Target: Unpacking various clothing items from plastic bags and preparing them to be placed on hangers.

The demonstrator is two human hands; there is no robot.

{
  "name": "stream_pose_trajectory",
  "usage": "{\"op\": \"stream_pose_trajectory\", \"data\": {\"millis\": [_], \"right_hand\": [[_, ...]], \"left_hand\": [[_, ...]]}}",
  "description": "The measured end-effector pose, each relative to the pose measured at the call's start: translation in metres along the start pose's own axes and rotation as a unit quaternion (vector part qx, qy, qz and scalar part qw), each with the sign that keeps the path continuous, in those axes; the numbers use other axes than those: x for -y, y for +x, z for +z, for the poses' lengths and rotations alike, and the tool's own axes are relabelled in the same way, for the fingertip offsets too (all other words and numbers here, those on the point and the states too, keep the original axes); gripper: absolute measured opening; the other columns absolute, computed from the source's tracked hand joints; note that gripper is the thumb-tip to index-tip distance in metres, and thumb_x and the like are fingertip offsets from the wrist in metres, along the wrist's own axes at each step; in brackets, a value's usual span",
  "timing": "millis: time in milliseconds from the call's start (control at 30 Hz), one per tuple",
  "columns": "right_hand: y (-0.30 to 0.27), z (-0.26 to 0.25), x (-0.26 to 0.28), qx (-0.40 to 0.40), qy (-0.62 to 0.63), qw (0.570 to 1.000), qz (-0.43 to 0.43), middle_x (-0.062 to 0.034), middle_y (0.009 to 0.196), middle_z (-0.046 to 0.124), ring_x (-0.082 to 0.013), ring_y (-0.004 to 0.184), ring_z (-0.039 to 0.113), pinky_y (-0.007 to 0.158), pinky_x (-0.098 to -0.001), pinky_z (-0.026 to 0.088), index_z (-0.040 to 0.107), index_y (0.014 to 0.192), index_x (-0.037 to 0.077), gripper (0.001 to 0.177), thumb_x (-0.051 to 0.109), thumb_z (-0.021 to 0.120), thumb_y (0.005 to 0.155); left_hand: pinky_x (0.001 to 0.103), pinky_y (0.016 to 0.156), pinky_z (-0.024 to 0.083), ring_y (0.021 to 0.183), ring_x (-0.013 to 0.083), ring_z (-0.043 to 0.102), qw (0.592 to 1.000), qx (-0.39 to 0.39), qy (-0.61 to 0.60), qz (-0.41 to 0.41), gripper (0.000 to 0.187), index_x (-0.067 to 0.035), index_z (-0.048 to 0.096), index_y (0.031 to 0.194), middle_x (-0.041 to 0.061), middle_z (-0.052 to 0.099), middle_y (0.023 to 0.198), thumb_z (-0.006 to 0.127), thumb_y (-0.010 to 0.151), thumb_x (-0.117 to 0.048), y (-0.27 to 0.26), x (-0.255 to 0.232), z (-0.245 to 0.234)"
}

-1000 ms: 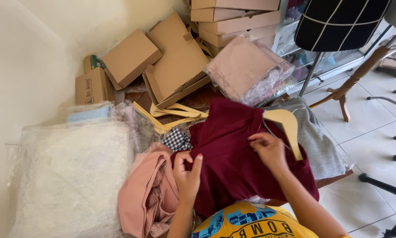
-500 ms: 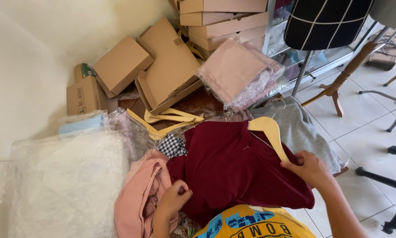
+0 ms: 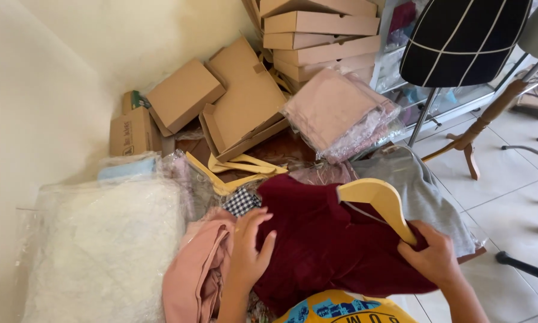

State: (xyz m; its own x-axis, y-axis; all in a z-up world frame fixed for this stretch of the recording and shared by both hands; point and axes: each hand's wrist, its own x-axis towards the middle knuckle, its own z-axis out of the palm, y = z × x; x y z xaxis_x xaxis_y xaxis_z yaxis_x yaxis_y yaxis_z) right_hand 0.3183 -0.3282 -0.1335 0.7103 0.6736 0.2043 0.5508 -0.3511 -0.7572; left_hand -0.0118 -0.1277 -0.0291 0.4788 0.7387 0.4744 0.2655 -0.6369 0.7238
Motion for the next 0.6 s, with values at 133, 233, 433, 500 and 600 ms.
{"op": "stream_pose_trajectory", "data": {"millis": [133,233,433,500,600], "right_hand": [[0.012,-0.022,0.052,0.047,0.025,0.991,-0.122,-0.0103,0.087,0.072,-0.0249,0.072,0.071,0.070,-0.0355,0.057,0.072,0.107,0.005,0.043,0.011,0.078,0.066],[0.020,-0.021,0.090,0.042,0.042,0.973,-0.221,-0.0082,0.091,0.071,-0.0241,0.073,0.071,0.067,-0.0336,0.057,0.070,0.105,0.005,0.038,0.010,0.077,0.067],[0.017,-0.003,0.120,0.057,0.011,0.966,-0.251,-0.0075,0.089,0.071,-0.0293,0.067,0.069,0.059,-0.0361,0.055,0.073,0.099,0.005,0.034,0.011,0.081,0.067],[0.016,0.004,0.121,0.076,0.011,0.967,-0.243,-0.0073,0.088,0.071,-0.0298,0.066,0.070,0.057,-0.0370,0.055,0.074,0.098,0.006,0.034,0.011,0.081,0.065],[0.021,0.007,0.119,0.114,0.015,0.966,-0.232,-0.0093,0.086,0.070,-0.0303,0.068,0.069,0.059,-0.0375,0.055,0.074,0.097,0.003,0.036,0.013,0.086,0.064]], "left_hand": [[0.043,0.095,0.050,0.103,0.0281,0.068,0.997,-0.013,0.049,0.054,0.035,-0.006,0.067,0.118,0.011,0.070,0.110,0.077,0.087,-0.017,0.025,-0.043,0.017],[0.033,0.073,0.057,0.080,0.0217,0.070,0.997,-0.016,0.012,-0.070,0.038,-0.005,0.068,0.113,0.010,0.070,0.096,0.083,0.081,-0.020,0.043,-0.057,0.028],[0.026,0.071,0.055,0.076,0.0173,0.069,0.989,-0.115,0.048,-0.077,0.023,-0.008,0.069,0.096,0.005,0.070,0.086,0.073,0.077,0.003,0.028,0.021,0.043],[0.025,0.071,0.053,0.077,0.0159,0.068,0.976,-0.144,0.149,-0.072,0.023,-0.013,0.071,0.090,0.003,0.068,0.083,0.072,0.077,0.006,0.022,0.028,0.034],[0.030,0.086,0.049,0.087,0.0187,0.068,0.969,-0.117,0.219,-0.006,0.027,-0.021,0.073,0.089,0.001,0.069,0.086,0.079,0.076,0.002,0.028,0.002,0.002]]}}
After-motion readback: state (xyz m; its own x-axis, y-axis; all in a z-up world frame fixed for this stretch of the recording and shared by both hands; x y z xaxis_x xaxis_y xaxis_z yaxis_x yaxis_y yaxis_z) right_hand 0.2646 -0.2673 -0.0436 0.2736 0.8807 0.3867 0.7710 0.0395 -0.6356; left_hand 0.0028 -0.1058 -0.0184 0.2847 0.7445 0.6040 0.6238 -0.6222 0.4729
